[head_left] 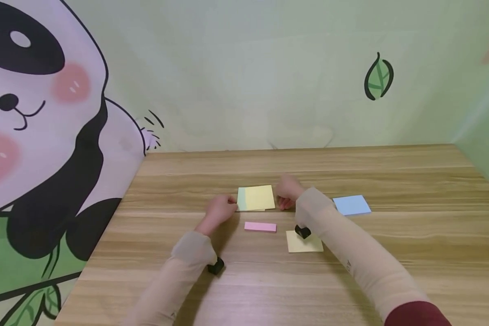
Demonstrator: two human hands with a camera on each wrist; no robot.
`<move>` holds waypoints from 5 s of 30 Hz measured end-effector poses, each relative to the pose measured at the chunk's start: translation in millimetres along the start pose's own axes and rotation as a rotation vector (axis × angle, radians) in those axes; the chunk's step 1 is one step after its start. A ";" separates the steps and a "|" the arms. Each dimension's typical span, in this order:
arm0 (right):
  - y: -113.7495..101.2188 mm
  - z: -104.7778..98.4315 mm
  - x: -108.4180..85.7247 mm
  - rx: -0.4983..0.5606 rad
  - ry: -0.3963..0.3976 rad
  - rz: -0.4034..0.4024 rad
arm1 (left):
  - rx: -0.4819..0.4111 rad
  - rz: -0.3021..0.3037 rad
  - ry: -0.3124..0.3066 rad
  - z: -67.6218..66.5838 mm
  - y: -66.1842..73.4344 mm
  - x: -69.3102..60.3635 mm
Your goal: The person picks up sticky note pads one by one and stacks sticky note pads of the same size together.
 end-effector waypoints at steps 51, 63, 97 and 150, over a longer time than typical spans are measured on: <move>-12.9 9.6 1.6 -0.039 0.170 -0.117 | -0.093 -0.099 0.035 2.1 4.5 15.9; -13.6 11.3 2.4 -0.113 0.217 -0.214 | -0.058 -0.101 0.026 3.4 10.9 17.5; 1.6 18.9 -9.7 0.238 -0.056 0.014 | -0.104 -0.046 -0.038 7.5 4.8 -4.8; -4.7 10.1 2.0 0.240 0.171 -0.010 | -0.184 -0.130 0.072 7.0 3.6 10.2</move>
Point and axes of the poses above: each hand's wrist, its own x-axis towards the middle knuckle, its own z-axis out of the palm, y = z × x, the point moved 5 cm from there along x, towards the middle knuckle, and after that the axes turned 13 degrees about y, right-handed, at the moved point
